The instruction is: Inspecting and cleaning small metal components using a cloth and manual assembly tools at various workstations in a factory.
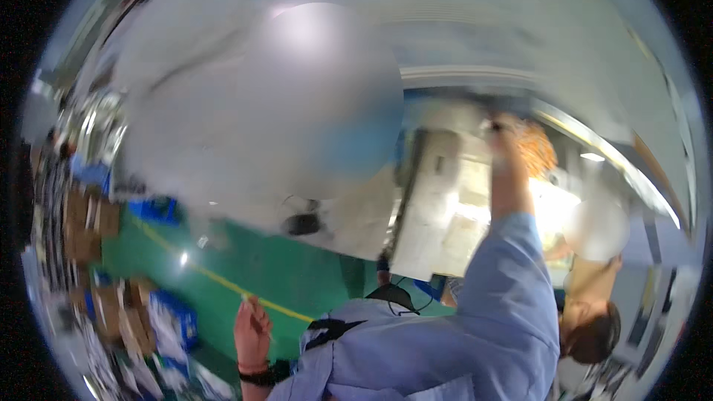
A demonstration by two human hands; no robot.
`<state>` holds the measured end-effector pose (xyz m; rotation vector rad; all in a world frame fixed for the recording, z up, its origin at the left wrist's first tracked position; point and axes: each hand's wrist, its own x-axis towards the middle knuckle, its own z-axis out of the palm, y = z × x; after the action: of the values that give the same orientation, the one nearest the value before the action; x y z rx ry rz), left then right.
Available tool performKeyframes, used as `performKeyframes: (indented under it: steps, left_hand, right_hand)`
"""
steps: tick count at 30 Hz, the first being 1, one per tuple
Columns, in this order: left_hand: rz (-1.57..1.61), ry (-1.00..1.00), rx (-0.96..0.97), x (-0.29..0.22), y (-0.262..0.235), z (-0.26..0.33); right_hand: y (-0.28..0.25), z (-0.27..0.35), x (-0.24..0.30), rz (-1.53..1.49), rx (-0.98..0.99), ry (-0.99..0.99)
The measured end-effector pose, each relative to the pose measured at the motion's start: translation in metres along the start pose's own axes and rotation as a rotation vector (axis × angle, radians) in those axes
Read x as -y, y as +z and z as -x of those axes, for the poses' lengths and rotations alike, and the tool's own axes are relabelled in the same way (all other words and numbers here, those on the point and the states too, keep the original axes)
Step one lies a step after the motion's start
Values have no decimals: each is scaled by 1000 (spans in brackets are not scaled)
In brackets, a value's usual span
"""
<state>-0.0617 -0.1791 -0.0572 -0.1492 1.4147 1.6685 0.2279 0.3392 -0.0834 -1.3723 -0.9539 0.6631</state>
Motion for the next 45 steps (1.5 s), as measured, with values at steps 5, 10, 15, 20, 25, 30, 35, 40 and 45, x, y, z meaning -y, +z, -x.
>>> performKeyframes:
  steps: [5,10,15,20,25,30,35,40,45]
  left_hand:
    - [184,78,37,-27,-59,9]
    - [298,230,-28,-73,-137,53]
    - [341,392,-65,-91,-263,83]
    - [291,487,-86,-149,-367,92]
    - [244,446,-82,-210,-485,101]
    - [149,519,-198,-260,-599,73]
    - [346,487,-170,-326,-719,26]
    - [128,511,-663,-392,-851,-7]
    - [375,214,-1187,-251,-1022,-51]
  right_hand:
    - [10,68,3,21,163,-3]
    - [29,249,45,-81,353,-135]
    - [44,574,140,-389,1621,304]
    - [75,811,211,-451,2208,221]
    - [118,973,251,-419,2438,256]
    - [190,1100,255,-285,2576,780]
    - [284,1228,266,-275,2478,1092]
    - [423,1363,298,123,2283,1730]
    - [557,1505,298,318,2447,1343]
